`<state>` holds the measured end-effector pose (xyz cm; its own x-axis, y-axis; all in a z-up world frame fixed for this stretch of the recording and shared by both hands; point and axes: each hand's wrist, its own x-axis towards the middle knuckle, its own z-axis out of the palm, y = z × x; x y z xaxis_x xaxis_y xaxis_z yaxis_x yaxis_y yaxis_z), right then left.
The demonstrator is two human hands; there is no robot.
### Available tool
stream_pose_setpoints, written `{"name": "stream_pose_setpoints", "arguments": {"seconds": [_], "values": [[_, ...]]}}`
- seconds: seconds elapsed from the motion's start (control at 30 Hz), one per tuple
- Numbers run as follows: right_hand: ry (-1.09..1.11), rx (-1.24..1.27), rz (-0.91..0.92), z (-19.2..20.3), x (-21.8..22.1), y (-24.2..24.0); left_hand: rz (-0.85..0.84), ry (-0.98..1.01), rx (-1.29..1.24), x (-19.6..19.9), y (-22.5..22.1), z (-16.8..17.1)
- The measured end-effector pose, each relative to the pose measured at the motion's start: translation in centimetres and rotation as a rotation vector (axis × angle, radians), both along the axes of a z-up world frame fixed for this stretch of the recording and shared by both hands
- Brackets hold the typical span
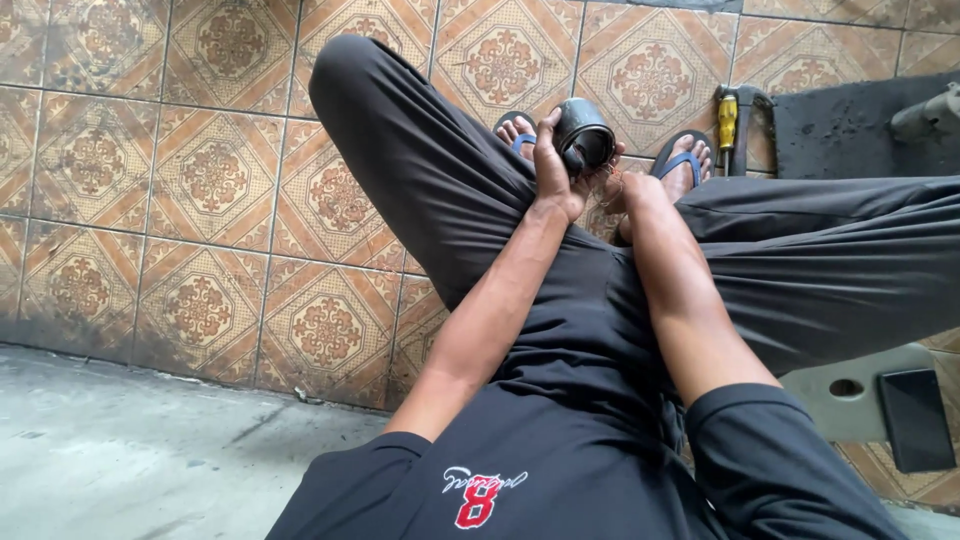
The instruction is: Removing internal components from a metal cylindrical housing using pliers and a screwdriver while sitting on the floor.
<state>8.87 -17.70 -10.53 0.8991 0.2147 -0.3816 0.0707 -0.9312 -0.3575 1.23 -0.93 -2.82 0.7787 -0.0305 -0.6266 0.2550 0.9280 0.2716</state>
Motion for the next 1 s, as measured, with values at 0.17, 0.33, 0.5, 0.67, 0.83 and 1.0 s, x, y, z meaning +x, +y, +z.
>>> {"name": "stream_pose_setpoints", "arguments": {"seconds": [0.17,0.33,0.5,0.67,0.83,1.0], "values": [[-0.02,0.004,-0.022,-2.7,0.4,-0.6,0.014,0.016,0.048,-0.2,-0.2,-0.4],[-0.042,0.008,-0.044,-7.1,2.1,-2.3,0.129,-0.002,0.079,-0.1,-0.7,-2.1],[-0.053,-0.055,0.009,-9.6,1.0,-2.0,0.084,0.008,0.072,1.6,-1.3,-6.2],[0.18,-0.004,-0.269,-18.0,6.6,-6.3,0.175,0.045,0.134,1.4,-2.0,-4.7],[0.183,0.358,-0.546,6.0,0.7,-2.2,0.084,-0.364,-0.069,-2.2,0.2,4.1],[0.212,1.597,-0.514,19.0,-5.2,0.2,0.143,-0.579,-0.139,-1.9,0.8,4.0]]}}
